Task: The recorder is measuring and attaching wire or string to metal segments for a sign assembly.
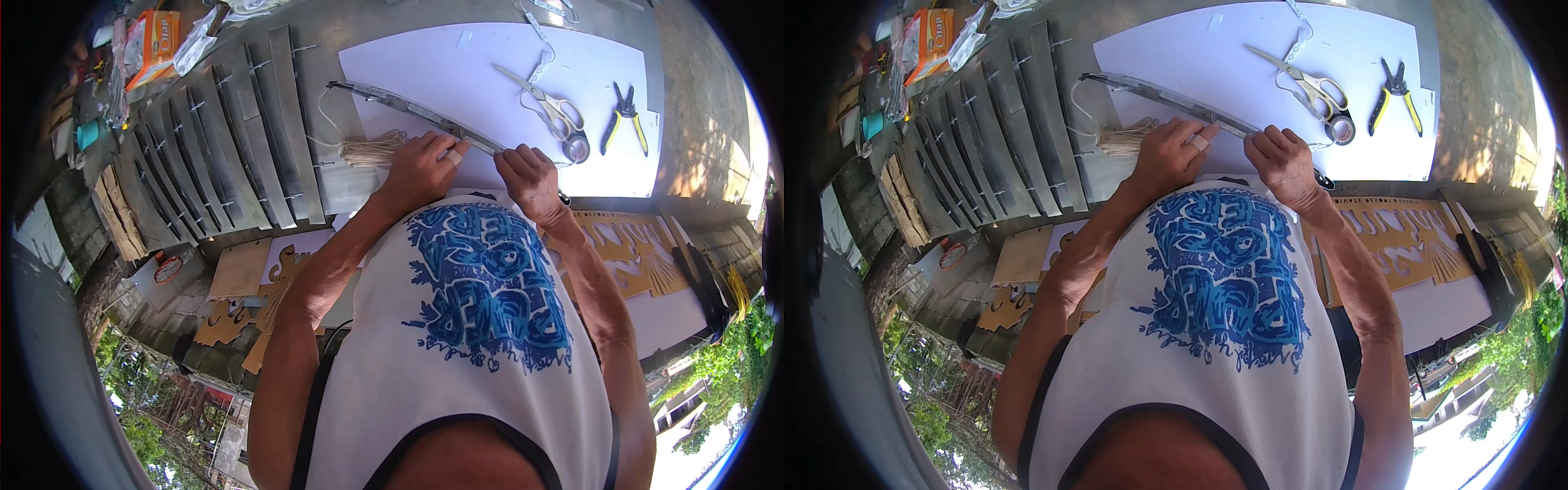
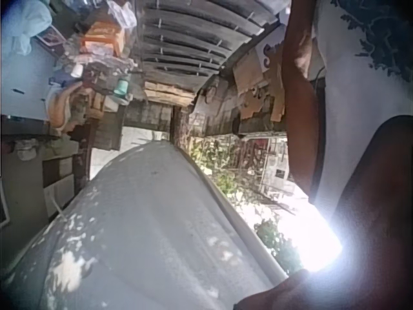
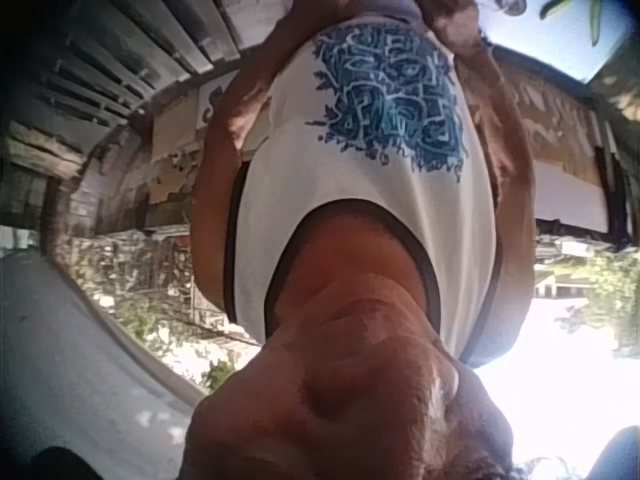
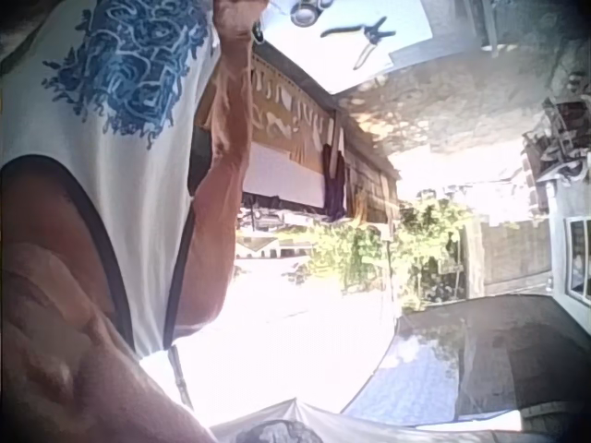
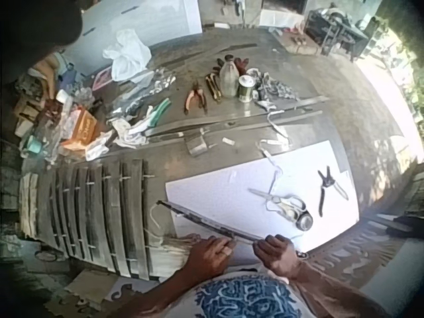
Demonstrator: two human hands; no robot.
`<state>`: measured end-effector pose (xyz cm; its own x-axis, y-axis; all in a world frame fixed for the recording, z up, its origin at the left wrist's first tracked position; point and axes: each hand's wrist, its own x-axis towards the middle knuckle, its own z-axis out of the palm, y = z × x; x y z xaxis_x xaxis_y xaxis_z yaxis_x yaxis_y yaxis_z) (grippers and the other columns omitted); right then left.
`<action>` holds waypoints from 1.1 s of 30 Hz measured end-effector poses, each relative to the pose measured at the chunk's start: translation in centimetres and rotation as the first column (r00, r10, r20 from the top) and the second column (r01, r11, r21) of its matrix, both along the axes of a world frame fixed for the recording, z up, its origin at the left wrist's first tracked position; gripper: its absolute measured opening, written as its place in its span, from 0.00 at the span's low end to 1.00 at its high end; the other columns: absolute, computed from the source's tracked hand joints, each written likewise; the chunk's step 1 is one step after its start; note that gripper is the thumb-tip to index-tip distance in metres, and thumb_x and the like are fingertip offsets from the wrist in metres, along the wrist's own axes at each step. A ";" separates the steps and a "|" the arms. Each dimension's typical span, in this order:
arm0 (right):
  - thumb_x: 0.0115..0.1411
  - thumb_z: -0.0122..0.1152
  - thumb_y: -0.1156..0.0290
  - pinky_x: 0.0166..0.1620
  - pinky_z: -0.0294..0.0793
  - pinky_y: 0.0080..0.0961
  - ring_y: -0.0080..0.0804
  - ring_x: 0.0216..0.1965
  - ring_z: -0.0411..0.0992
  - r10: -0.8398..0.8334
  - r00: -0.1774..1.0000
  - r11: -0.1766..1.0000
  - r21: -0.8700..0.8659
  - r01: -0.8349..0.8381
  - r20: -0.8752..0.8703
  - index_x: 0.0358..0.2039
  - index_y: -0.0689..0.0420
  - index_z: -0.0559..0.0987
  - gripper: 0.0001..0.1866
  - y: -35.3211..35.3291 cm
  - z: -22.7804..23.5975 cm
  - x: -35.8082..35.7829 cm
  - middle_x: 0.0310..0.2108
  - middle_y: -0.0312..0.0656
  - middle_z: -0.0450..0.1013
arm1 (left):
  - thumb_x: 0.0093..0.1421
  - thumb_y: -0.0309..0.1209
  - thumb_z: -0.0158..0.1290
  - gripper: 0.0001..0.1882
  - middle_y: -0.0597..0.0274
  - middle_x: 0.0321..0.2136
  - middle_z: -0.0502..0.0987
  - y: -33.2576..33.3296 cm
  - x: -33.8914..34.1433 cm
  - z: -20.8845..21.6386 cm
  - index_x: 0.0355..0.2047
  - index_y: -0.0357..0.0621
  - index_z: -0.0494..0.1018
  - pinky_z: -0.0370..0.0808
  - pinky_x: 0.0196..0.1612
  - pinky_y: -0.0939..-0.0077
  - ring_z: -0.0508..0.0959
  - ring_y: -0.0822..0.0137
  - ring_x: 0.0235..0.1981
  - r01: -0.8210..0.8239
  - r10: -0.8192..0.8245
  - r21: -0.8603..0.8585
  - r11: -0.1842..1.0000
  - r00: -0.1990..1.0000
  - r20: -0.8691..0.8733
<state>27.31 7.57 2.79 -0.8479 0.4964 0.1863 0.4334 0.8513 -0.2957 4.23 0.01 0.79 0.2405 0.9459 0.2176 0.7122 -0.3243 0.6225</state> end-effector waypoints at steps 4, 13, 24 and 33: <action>0.43 0.64 0.70 0.29 0.67 0.22 0.25 0.31 0.66 0.167 0.982 0.979 0.102 -0.175 0.085 0.26 0.55 0.75 0.09 1.5 -0.5 0.3 0.27 0.33 0.67 | 0.54 0.25 0.58 0.19 0.57 0.37 0.77 0.4 0.0 0.4 0.47 0.38 0.78 0.75 0.36 0.65 0.77 0.60 0.36 0.039 -0.040 -0.010 0.999 0.996 -0.082; 0.42 0.66 0.70 0.29 0.68 0.20 0.24 0.33 0.67 0.287 0.926 0.945 0.085 -0.315 0.244 0.21 0.55 0.75 0.08 2.0 -0.6 -0.3 0.25 0.34 0.66 | 0.53 0.30 0.57 0.20 0.55 0.48 0.78 0.1 0.0 0.3 0.47 0.37 0.78 0.77 0.35 0.67 0.78 0.61 0.37 0.144 -0.132 0.105 0.984 0.985 -0.113; 0.42 0.67 0.71 0.28 0.67 0.20 0.24 0.31 0.67 0.311 0.939 0.940 0.101 -0.327 0.145 0.20 0.55 0.74 0.09 2.4 -0.6 -0.9 0.24 0.33 0.66 | 0.56 0.30 0.57 0.21 0.47 0.50 0.79 0.2 0.3 0.2 0.50 0.36 0.76 0.78 0.30 0.70 0.83 0.62 0.32 0.231 -0.218 0.039 0.972 0.952 -0.213; 0.41 0.65 0.72 0.29 0.69 0.20 0.25 0.30 0.68 0.393 0.918 0.914 0.089 -0.395 0.042 0.20 0.54 0.71 0.10 2.8 -0.6 -0.8 0.23 0.34 0.65 | 0.53 0.27 0.57 0.19 0.46 0.47 0.80 -0.1 0.2 -0.1 0.46 0.33 0.77 0.77 0.29 0.70 0.82 0.62 0.29 0.162 -0.129 0.122 0.979 0.962 -0.239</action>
<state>26.51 10.33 2.23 -0.9758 0.1021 0.1934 0.0626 0.9777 -0.2004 4.41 -0.08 0.67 0.4320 0.8613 0.2673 0.7689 -0.5067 0.3899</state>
